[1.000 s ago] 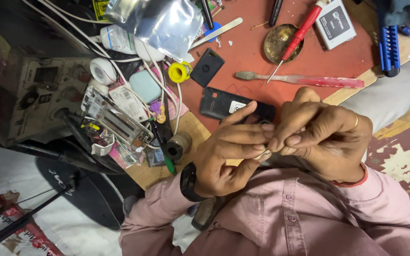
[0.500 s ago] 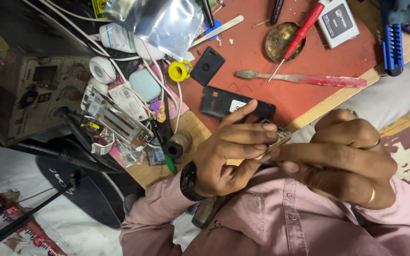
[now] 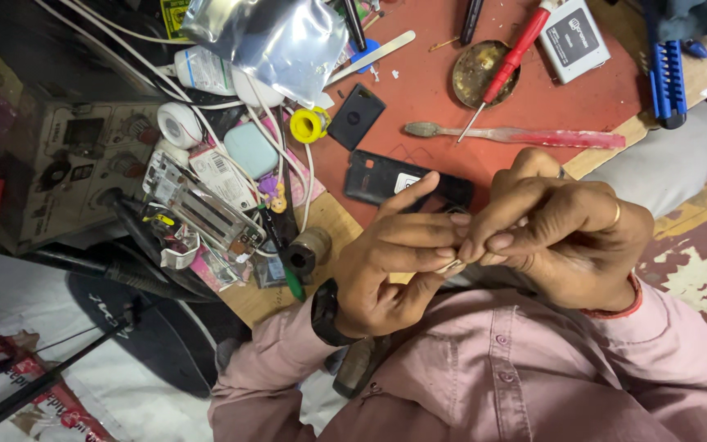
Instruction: The person disassembles a feature phone, separating the front frame from the body, and wipes the frame and screen with a cloth. They handle the keypad and internal components, then press the phone parts back together and work on the assembly by hand.
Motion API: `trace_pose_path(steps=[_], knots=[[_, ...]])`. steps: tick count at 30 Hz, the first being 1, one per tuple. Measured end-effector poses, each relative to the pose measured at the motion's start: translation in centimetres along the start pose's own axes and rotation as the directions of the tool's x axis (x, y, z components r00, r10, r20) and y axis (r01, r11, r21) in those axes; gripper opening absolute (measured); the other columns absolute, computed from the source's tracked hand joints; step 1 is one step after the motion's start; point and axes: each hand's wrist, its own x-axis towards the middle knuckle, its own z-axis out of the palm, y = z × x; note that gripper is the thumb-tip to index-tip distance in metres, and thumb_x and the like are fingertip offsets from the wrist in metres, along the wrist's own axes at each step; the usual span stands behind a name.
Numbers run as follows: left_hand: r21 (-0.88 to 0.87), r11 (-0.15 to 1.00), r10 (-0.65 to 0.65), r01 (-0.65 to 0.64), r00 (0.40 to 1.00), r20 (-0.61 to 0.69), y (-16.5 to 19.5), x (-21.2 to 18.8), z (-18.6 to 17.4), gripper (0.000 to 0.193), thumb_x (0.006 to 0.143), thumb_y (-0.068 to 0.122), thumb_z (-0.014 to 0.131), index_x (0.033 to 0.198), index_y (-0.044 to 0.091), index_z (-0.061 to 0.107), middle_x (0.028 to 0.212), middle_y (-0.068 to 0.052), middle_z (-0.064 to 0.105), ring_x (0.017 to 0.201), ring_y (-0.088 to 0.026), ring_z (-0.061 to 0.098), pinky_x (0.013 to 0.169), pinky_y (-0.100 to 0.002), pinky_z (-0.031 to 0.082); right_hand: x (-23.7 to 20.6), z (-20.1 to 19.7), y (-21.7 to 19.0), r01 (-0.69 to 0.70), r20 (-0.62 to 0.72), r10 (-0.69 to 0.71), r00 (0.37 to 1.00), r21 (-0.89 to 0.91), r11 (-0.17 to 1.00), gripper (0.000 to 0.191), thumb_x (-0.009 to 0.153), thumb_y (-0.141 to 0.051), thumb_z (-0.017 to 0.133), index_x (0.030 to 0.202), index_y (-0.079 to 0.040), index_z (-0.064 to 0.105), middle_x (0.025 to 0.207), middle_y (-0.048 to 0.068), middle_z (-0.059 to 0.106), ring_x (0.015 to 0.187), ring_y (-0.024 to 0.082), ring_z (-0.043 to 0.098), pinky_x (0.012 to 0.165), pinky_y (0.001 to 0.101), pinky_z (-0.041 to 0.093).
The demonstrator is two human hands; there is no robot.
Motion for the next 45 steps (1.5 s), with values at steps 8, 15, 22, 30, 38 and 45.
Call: trace_pose_path(steps=[8,15,22,30,38,45], knots=[[0.03,0.999,0.016,-0.015,1.0,-0.011,0.0,0.2,0.0,0.016,0.104,0.003,0.067,0.113,0.008,0.054,0.114,-0.013,0.071,0.118,-0.029,0.072,0.122,-0.06,0.04,0.8,-0.2,-0.6,0.117,0.053,-0.111,0.992,-0.14,0.983,0.019,0.087,-0.005,0.077,0.088,-0.006,0.058,0.085,0.011,0.075,0.074,0.014,0.066,0.071,0.0278,0.053],[0.034,0.999,-0.006,0.007,1.0,-0.028,0.1,0.1,0.0,0.014,0.105,0.005,0.067,0.112,0.008,0.054,0.113,-0.013,0.072,0.117,-0.028,0.073,0.122,-0.06,0.04,1.6,-0.1,0.3,0.426,0.106,-0.412,0.905,-0.21,0.88,0.024,0.082,0.004,0.078,0.083,-0.007,0.056,0.086,0.014,0.073,0.074,0.017,0.062,0.064,0.0301,0.052],[0.04,0.999,-0.017,0.018,0.999,-0.031,0.1,0.0,0.1,0.013,0.105,0.006,0.066,0.112,0.008,0.054,0.113,-0.012,0.071,0.118,-0.028,0.072,0.121,-0.059,0.041,1.3,0.2,0.6,0.462,0.094,-0.453,0.887,-0.213,0.861,0.022,0.08,0.002,0.081,0.082,-0.006,0.06,0.088,0.013,0.074,0.074,0.018,0.056,0.058,0.0307,0.048],[0.069,0.997,-0.024,0.024,1.0,-0.011,0.2,0.2,-0.1,0.014,0.105,0.007,0.067,0.112,0.008,0.055,0.113,-0.013,0.072,0.118,-0.028,0.073,0.121,-0.057,0.042,1.2,0.0,0.7,0.392,0.089,-0.382,0.92,-0.163,0.905,0.017,0.084,-0.002,0.078,0.084,-0.007,0.062,0.089,0.012,0.075,0.077,0.017,0.06,0.064,0.032,0.052],[0.067,0.997,-0.024,0.024,1.0,0.004,0.1,0.1,-0.1,0.014,0.106,0.007,0.067,0.112,0.008,0.055,0.114,-0.012,0.072,0.119,-0.029,0.073,0.122,-0.057,0.041,-0.9,1.0,1.1,0.036,-0.074,-0.028,0.997,0.119,0.992,0.012,0.092,-0.01,0.075,0.092,-0.009,0.063,0.091,0.01,0.076,0.084,0.015,0.065,0.074,0.0318,0.054],[0.061,0.998,-0.024,0.025,1.0,-0.021,0.1,0.0,-0.1,0.015,0.105,0.006,0.068,0.112,0.009,0.055,0.115,-0.011,0.072,0.118,-0.026,0.073,0.122,-0.056,0.042,-0.9,0.6,1.2,0.11,-0.071,-0.102,0.992,0.119,0.987,0.015,0.093,-0.008,0.073,0.1,-0.009,0.06,0.095,0.008,0.073,0.085,0.016,0.066,0.074,0.0326,0.057]])
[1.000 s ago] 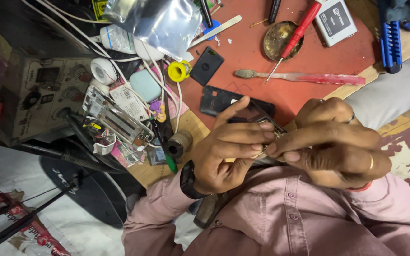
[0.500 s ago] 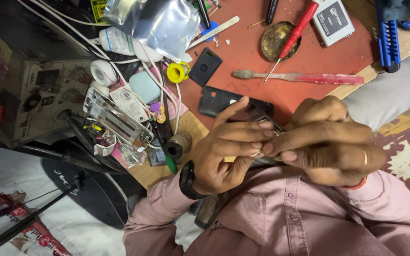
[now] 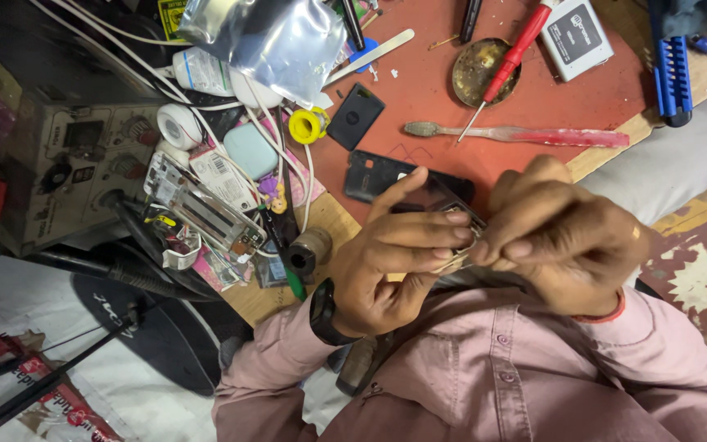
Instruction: The person disassembles a feature phone, separating the front frame from the body, and wipes the frame and screen with a cloth. They handle the keypad and internal components, then press the phone parts back together and work on the assembly by hand.
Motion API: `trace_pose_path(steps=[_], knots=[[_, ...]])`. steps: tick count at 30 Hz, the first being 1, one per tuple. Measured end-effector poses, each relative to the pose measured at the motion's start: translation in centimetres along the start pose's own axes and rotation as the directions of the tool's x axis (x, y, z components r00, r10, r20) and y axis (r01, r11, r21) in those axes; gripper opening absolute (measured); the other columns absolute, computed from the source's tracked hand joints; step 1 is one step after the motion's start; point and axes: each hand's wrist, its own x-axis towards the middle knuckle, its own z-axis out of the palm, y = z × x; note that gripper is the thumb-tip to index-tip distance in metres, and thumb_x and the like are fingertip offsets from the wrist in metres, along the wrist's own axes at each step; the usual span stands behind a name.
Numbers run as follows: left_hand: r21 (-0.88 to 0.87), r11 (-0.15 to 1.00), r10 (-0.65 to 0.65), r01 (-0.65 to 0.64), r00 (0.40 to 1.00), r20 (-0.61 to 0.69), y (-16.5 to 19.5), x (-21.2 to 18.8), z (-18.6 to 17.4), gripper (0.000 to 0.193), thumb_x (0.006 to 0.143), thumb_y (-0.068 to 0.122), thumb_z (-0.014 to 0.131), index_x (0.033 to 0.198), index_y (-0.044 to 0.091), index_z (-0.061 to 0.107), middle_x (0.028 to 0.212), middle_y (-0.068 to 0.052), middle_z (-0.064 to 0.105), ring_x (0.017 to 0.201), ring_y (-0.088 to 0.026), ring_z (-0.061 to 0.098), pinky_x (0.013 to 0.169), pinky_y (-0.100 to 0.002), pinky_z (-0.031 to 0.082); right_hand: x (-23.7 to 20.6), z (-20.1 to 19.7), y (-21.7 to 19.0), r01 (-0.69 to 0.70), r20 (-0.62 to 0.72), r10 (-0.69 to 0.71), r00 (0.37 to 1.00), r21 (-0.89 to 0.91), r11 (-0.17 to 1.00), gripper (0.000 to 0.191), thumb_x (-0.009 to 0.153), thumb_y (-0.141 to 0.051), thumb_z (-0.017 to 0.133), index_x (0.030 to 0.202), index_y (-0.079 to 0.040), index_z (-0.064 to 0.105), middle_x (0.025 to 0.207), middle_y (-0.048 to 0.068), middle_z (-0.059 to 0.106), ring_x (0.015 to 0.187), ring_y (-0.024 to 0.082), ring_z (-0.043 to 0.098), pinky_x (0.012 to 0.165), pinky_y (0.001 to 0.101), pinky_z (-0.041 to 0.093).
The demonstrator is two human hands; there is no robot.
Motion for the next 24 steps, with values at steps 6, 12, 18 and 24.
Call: trace_pose_path(steps=[6,12,18,24], knots=[[0.053,0.998,0.014,-0.015,1.0,0.022,0.1,-0.1,-0.2,0.016,0.104,0.005,0.067,0.111,0.011,0.054,0.114,-0.01,0.073,0.119,-0.025,0.072,0.123,-0.056,0.037,-0.2,-0.7,-0.3,0.164,0.033,-0.16,0.986,-0.23,0.959,0.02,0.09,-0.001,0.075,0.101,-0.006,0.059,0.096,0.01,0.073,0.087,0.016,0.063,0.069,0.0321,0.057],[0.162,0.986,0.034,-0.045,0.997,0.072,0.6,0.0,-0.8,0.025,0.101,0.0,0.071,0.114,0.01,0.053,0.118,-0.009,0.072,0.118,-0.025,0.072,0.115,-0.05,0.045,-0.1,-1.0,-0.3,0.224,0.144,-0.189,0.971,-0.286,0.932,0.018,0.086,0.001,0.075,0.099,-0.005,0.064,0.092,0.01,0.072,0.086,0.018,0.065,0.072,0.0337,0.057],[0.266,0.963,0.029,-0.033,0.999,0.018,1.3,-0.3,-0.4,0.033,0.097,-0.001,0.08,0.115,0.013,0.056,0.121,-0.004,0.073,0.116,-0.018,0.073,0.099,-0.037,0.05,1.1,-0.9,-0.1,0.278,0.156,-0.244,0.957,-0.258,0.925,0.018,0.089,0.001,0.072,0.096,-0.006,0.057,0.095,0.01,0.073,0.086,0.018,0.065,0.073,0.0334,0.058],[0.288,0.958,-0.013,-0.004,0.998,0.059,1.6,-0.4,-0.5,0.032,0.096,0.002,0.081,0.114,0.014,0.059,0.123,-0.003,0.072,0.118,-0.016,0.071,0.101,-0.037,0.046,0.5,-0.6,-1.4,0.166,0.155,-0.115,0.981,-0.368,0.915,0.021,0.082,-0.002,0.08,0.095,-0.009,0.064,0.093,0.006,0.073,0.086,0.018,0.065,0.075,0.0334,0.058]])
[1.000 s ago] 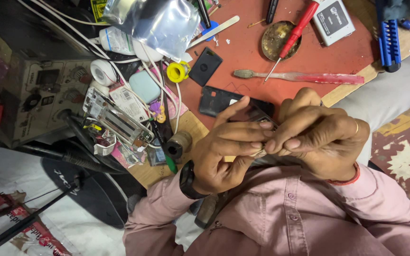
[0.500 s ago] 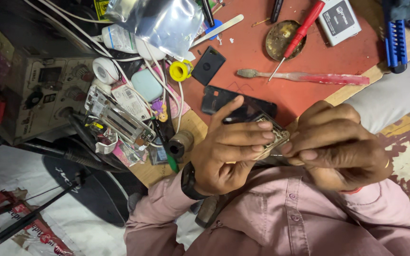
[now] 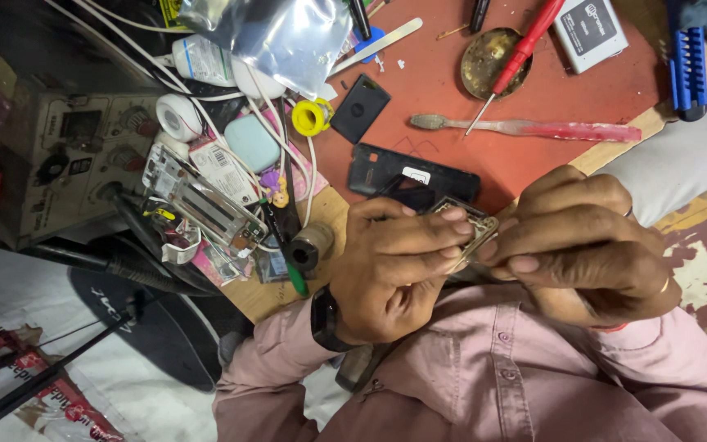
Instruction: The person disassembles a feature phone, separating the front frame from the body, and wipes the frame and screen with a cloth. They handle the keypad and internal components, then press the phone parts back together and work on the assembly by hand.
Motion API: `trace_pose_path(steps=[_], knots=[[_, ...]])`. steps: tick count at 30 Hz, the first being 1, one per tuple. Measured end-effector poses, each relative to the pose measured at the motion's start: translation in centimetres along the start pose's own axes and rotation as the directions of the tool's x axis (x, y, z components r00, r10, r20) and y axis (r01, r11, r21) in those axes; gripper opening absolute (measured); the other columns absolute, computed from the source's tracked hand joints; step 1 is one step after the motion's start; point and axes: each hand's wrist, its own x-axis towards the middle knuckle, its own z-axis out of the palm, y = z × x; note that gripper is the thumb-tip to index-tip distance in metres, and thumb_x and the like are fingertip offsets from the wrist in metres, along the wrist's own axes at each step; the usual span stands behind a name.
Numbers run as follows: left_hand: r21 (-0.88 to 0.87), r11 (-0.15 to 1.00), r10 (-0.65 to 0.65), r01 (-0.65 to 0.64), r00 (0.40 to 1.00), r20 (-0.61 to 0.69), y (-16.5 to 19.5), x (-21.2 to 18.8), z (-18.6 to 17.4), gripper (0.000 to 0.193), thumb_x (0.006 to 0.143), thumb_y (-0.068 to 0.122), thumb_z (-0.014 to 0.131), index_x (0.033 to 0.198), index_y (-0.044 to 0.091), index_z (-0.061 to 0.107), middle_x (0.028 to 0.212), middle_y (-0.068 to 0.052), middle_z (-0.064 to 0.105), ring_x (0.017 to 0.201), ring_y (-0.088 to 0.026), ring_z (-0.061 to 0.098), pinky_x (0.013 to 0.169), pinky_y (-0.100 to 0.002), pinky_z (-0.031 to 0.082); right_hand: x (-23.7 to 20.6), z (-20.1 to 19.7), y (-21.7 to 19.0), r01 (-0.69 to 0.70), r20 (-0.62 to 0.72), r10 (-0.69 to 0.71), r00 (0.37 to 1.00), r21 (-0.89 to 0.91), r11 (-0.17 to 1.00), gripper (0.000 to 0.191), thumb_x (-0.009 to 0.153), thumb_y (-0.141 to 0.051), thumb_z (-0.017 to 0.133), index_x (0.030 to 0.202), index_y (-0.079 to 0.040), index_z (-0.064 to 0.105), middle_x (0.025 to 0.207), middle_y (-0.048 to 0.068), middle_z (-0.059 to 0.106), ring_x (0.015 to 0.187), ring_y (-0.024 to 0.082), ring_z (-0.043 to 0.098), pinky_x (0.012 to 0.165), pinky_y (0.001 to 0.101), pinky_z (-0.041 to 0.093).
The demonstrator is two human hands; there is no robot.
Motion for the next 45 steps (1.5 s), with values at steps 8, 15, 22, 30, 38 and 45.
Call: trace_pose_path(steps=[8,15,22,30,38,45], knots=[[0.013,1.0,0.001,-0.002,1.0,0.021,0.0,0.0,-0.1,0.03,0.099,0.002,0.08,0.116,0.014,0.058,0.126,-0.003,0.071,0.121,-0.014,0.07,0.098,-0.036,0.046,1.0,-0.4,-2.1,0.122,0.125,-0.086,0.988,-0.317,0.94,0.025,0.083,-0.005,0.088,0.091,-0.008,0.064,0.098,0.008,0.073,0.088,0.023,0.065,0.074,0.0379,0.055],[0.004,1.0,-0.015,0.015,0.999,-0.053,0.0,0.1,0.4,0.028,0.098,0.004,0.079,0.115,0.014,0.059,0.123,-0.005,0.073,0.109,-0.013,0.072,0.094,-0.035,0.048,2.7,0.1,-1.3,0.082,0.061,-0.075,0.995,-0.129,0.988,0.024,0.083,0.007,0.077,0.088,-0.008,0.059,0.096,0.009,0.071,0.083,0.022,0.066,0.074,0.0337,0.053],[-0.011,1.0,-0.027,0.027,0.999,-0.032,-0.1,-0.1,0.1,0.027,0.1,0.005,0.077,0.117,0.013,0.058,0.124,-0.005,0.072,0.106,-0.014,0.074,0.092,-0.034,0.048,1.2,-0.7,-1.3,-0.191,0.058,0.191,0.98,-0.012,0.982,0.018,0.083,0.007,0.074,0.089,-0.006,0.062,0.089,0.008,0.075,0.082,0.017,0.065,0.077,0.0314,0.051],[-0.032,0.999,0.009,-0.01,0.999,-0.036,-0.2,0.2,0.0,0.027,0.1,0.002,0.078,0.115,0.012,0.057,0.123,-0.007,0.072,0.111,-0.016,0.074,0.095,-0.035,0.051,0.1,-0.1,-0.2,-0.248,-0.008,0.252,0.968,0.15,0.957,0.018,0.084,-0.005,0.081,0.087,-0.009,0.063,0.088,0.008,0.076,0.08,0.015,0.067,0.077,0.0281,0.049],[-0.037,0.999,-0.011,0.009,0.998,-0.061,0.0,0.2,0.3,0.027,0.099,0.003,0.077,0.115,0.013,0.058,0.122,-0.005,0.073,0.111,-0.015,0.074,0.093,-0.034,0.05,1.7,-0.5,-0.7,-0.099,0.046,0.098,0.994,0.005,0.995,0.02,0.084,0.001,0.078,0.087,-0.008,0.06,0.089,0.009,0.076,0.079,0.016,0.069,0.077,0.0311,0.051],[-0.018,1.0,-0.007,0.007,1.0,-0.018,0.1,0.2,0.0,0.025,0.1,0.003,0.076,0.115,0.012,0.057,0.121,-0.007,0.073,0.114,-0.017,0.073,0.096,-0.037,0.049,3.6,-1.1,-2.1,0.224,0.193,-0.175,0.965,-0.273,0.935,0.027,0.083,-0.003,0.085,0.09,-0.005,0.06,0.097,0.013,0.074,0.088,0.024,0.06,0.072,0.0363,0.052]])
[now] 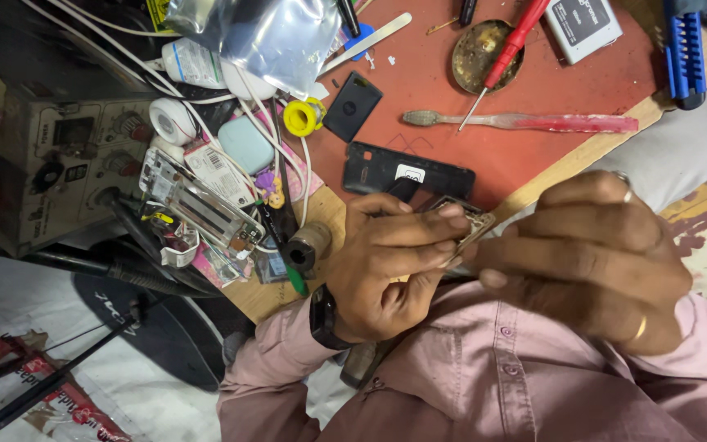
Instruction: The person disassembles a feature phone, separating the front frame from the body, and wipes the frame and screen with a cloth. They handle the keypad and internal components, then press the phone parts back together and work on the assembly by hand.
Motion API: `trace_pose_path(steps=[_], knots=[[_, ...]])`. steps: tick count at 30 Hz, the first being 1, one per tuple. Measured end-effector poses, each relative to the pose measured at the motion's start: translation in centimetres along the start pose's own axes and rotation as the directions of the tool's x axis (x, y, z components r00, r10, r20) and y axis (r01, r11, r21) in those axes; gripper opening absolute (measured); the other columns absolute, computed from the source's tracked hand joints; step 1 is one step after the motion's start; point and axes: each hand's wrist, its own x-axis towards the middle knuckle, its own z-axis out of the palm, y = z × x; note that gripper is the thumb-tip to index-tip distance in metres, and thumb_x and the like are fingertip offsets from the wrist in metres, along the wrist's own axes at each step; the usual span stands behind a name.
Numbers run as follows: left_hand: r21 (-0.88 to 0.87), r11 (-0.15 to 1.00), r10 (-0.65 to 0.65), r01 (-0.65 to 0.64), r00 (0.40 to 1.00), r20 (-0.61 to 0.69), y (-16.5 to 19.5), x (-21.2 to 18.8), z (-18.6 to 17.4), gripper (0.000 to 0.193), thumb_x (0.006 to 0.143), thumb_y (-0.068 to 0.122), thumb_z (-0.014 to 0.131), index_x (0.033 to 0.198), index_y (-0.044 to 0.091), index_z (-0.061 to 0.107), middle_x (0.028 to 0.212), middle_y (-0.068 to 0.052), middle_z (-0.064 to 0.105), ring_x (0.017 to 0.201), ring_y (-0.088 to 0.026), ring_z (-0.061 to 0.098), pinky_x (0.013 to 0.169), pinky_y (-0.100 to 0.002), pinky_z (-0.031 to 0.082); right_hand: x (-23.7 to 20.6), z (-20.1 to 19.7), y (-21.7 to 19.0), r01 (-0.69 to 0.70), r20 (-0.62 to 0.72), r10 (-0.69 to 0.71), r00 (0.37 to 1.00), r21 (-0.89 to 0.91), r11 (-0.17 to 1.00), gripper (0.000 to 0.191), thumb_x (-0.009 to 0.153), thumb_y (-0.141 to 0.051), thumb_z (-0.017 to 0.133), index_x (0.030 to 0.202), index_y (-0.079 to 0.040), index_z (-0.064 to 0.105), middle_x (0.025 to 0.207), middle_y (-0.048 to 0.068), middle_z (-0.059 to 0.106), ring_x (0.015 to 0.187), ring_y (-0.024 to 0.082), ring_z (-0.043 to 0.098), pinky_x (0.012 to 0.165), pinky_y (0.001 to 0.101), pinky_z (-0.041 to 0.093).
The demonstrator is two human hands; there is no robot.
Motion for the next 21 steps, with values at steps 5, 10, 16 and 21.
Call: trace_pose_path(steps=[5,10,16,21], knots=[[-0.022,0.999,-0.023,0.024,1.0,0.007,0.0,0.1,0.0,0.022,0.102,0.005,0.075,0.114,0.011,0.057,0.121,-0.007,0.074,0.112,-0.017,0.074,0.092,-0.035,0.049,-0.8,0.2,0.3,-0.009,0.0,0.009,1.0,0.068,0.998,0.03,0.081,-0.002,0.086,0.089,-0.006,0.057,0.096,0.013,0.072,0.089,0.024,0.061,0.07,0.038,0.052],[-0.074,0.997,-0.038,0.034,0.998,-0.056,-0.2,0.0,0.4,0.017,0.102,0.008,0.072,0.112,0.012,0.058,0.116,-0.008,0.075,0.107,-0.017,0.076,0.091,-0.034,0.052,-2.2,1.9,1.2,-0.079,-0.118,0.121,0.986,0.305,0.949,0.027,0.079,-0.005,0.085,0.09,-0.006,0.061,0.092,0.009,0.074,0.086,0.019,0.059,0.066,0.0314,0.054],[-0.088,0.995,-0.037,0.035,0.999,-0.023,-0.2,-0.2,0.2,0.017,0.104,0.007,0.072,0.112,0.012,0.058,0.116,-0.007,0.075,0.109,-0.017,0.076,0.093,-0.034,0.052,-2.3,3.6,1.8,-0.021,-0.266,0.138,0.954,0.4,0.916,0.024,0.083,0.0,0.08,0.091,-0.009,0.059,0.091,0.008,0.076,0.08,0.016,0.061,0.067,0.0287,0.054],[-0.097,0.995,-0.043,0.039,0.998,-0.037,-0.2,-0.1,0.2,0.018,0.103,0.006,0.072,0.113,0.012,0.058,0.116,-0.008,0.075,0.109,-0.017,0.075,0.093,-0.034,0.052,-3.3,3.0,1.8,-0.126,-0.186,0.236,0.954,0.465,0.876,0.02,0.086,0.001,0.075,0.093,-0.006,0.058,0.092,0.009,0.075,0.083,0.016,0.064,0.069,0.0299,0.056]])
